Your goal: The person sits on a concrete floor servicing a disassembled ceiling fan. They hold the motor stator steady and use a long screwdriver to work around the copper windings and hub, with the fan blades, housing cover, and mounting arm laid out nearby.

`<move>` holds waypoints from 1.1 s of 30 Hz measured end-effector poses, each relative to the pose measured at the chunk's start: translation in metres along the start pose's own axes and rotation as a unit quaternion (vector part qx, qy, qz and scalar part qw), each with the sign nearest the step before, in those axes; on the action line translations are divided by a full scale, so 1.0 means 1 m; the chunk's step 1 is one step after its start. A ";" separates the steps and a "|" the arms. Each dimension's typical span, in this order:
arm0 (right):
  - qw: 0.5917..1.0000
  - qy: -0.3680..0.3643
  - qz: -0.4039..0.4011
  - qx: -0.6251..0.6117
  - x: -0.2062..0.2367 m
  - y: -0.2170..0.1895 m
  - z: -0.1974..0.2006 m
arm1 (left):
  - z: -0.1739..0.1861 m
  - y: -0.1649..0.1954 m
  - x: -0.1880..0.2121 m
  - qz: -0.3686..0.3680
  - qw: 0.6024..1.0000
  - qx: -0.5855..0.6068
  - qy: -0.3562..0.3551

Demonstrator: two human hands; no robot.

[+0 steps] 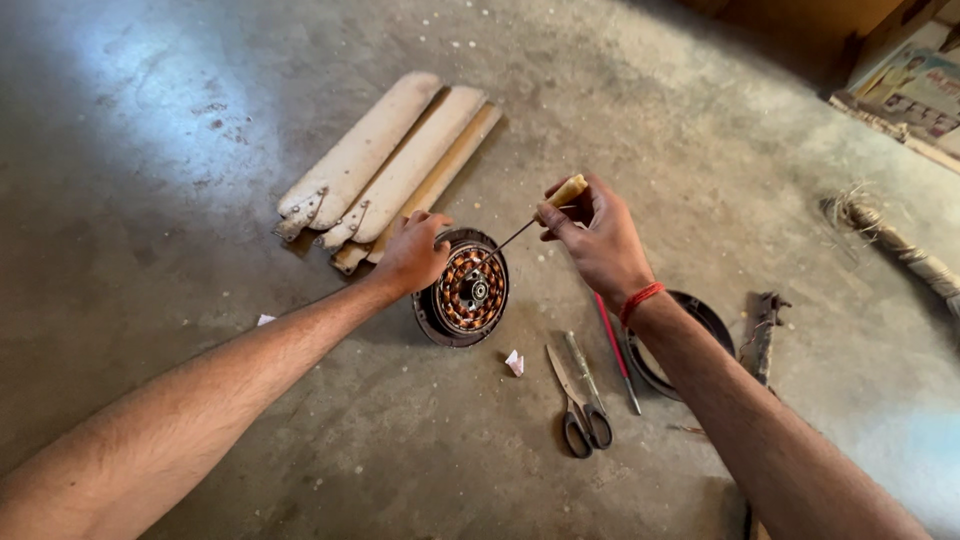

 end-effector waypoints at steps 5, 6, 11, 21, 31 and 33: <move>0.999 -0.008 0.037 -0.019 -0.020 0.013 -0.011 | -0.022 -0.024 -0.023 0.102 0.994 -0.035 -0.032; 0.999 -0.012 0.041 -0.020 -0.025 0.015 -0.013 | -0.026 -0.030 -0.029 0.095 0.995 -0.018 -0.026; 0.997 -0.034 0.063 -0.005 -0.054 0.021 -0.022 | -0.038 -0.058 -0.065 0.002 0.998 0.059 0.028; 0.983 -0.035 0.111 0.145 -0.153 0.007 -0.056 | -0.035 -0.079 -0.155 -0.007 0.988 0.136 0.067; 0.972 -0.064 0.135 0.179 -0.056 -0.122 -0.078 | 0.041 -0.033 -0.025 0.098 0.985 0.139 -0.023; 0.964 -0.069 0.151 0.206 -0.054 -0.129 -0.087 | 0.044 -0.037 -0.020 0.068 0.988 0.139 -0.010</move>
Point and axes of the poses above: each hand's wrist, its own x-axis away from the middle knuckle, its own z-axis out of the back of the hand, y = z × x, the point moved 1 cm from there along -x, towards the middle knuckle, and after that the axes turned 9 degrees about z, right-handed, at the moved point
